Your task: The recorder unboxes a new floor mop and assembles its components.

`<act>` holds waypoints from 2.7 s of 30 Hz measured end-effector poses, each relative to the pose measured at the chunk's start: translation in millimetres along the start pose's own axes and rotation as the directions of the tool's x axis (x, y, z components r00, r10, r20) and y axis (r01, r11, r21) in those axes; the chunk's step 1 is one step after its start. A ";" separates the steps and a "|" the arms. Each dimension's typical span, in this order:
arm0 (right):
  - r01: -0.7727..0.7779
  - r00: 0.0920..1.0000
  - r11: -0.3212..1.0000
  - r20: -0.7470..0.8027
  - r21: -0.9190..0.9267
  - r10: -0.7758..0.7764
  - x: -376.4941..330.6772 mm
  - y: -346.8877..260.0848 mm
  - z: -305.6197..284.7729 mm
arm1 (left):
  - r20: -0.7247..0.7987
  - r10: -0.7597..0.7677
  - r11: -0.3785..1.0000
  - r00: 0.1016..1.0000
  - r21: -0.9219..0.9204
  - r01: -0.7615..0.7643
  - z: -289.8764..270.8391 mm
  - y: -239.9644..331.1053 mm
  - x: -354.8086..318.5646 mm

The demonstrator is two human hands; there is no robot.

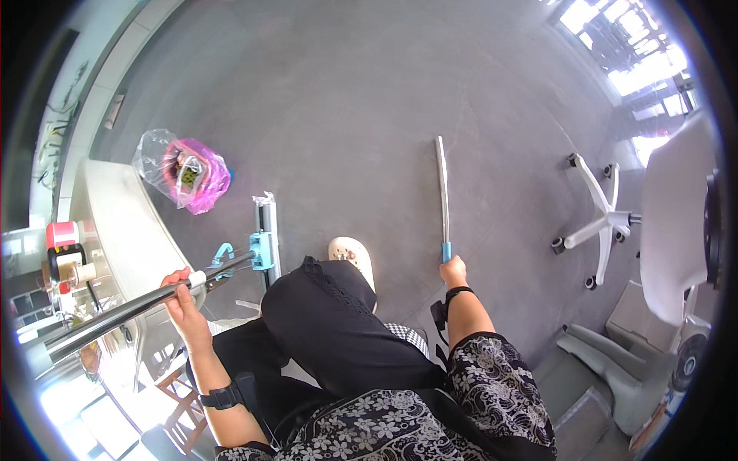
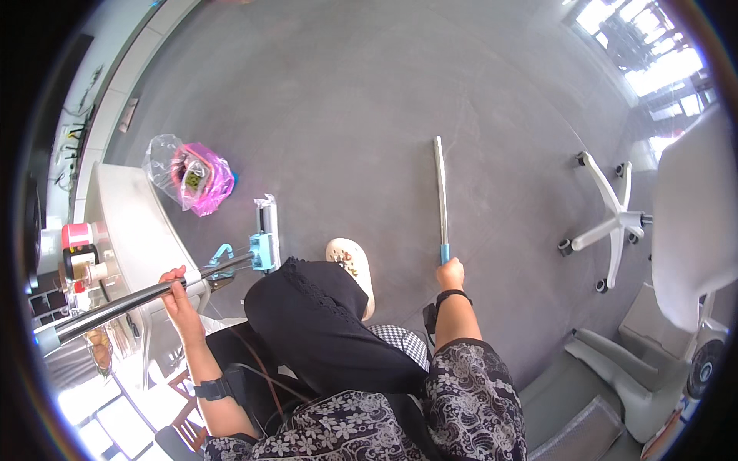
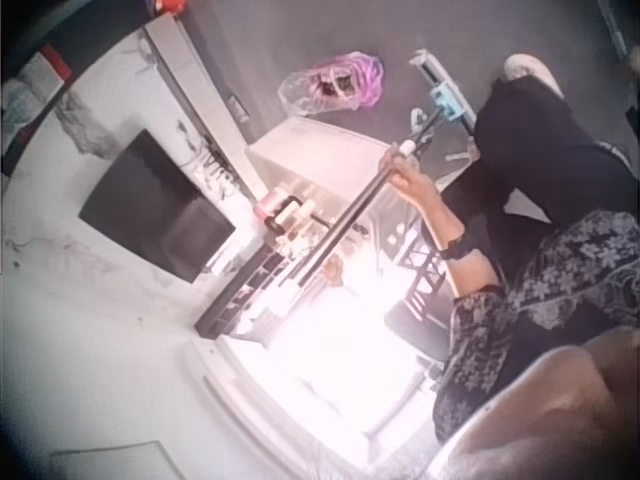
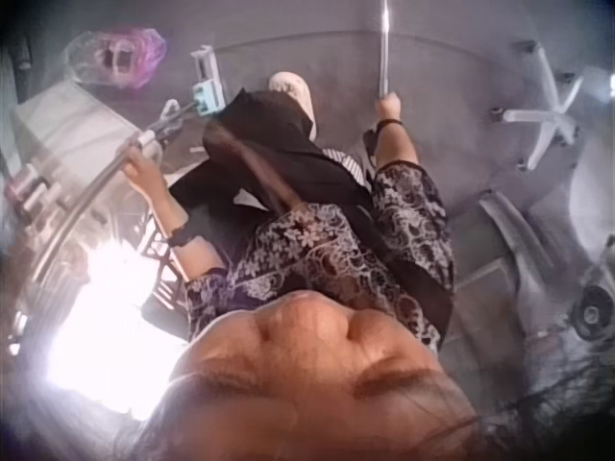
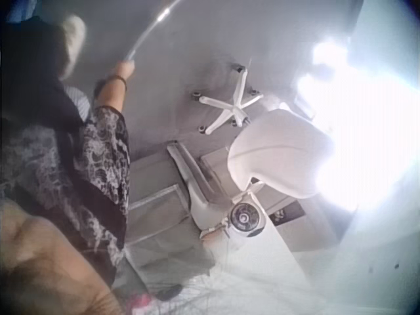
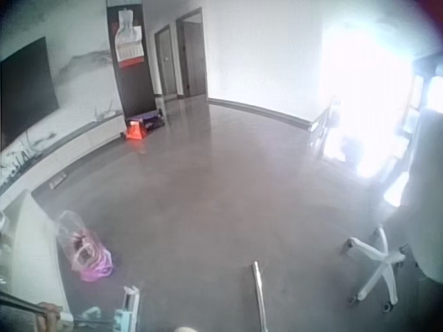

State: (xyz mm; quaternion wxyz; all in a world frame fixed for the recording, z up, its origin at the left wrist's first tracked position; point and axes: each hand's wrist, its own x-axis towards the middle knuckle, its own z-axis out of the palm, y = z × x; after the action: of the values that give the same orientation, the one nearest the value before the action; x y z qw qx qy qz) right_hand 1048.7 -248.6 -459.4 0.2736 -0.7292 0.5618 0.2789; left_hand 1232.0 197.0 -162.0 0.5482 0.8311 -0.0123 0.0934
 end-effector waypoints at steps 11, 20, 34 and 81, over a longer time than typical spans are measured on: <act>0.142 0.872 0.489 0.126 0.860 -0.473 -54.7 -22.6 -49.7 | -0.086 -0.093 0.995 0.992 0.025 0.095 17.2 27.1 4.3; 0.780 0.490 0.297 -0.242 0.550 -0.837 -231.8 -68.2 -228.2 | -0.067 0.191 0.914 0.979 -0.352 -0.202 11.0 126.6 24.5; 0.637 0.128 -0.557 -0.786 0.533 -0.605 -385.0 -8.3 -420.4 | 0.195 0.246 0.949 0.949 -0.246 -0.195 14.0 158.7 -33.4; 0.904 -0.021 -0.382 -0.870 0.194 -0.493 -458.9 153.4 -609.9 | 0.433 0.485 0.863 0.760 -0.379 -0.335 72.1 161.9 -96.8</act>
State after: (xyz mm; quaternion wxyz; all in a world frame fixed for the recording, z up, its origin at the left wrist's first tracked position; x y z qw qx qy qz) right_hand 862.4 -410.6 278.9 0.5563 -0.6862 -0.0169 -0.4684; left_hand 1127.3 58.6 -58.6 0.6012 0.7159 -0.3546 -0.0158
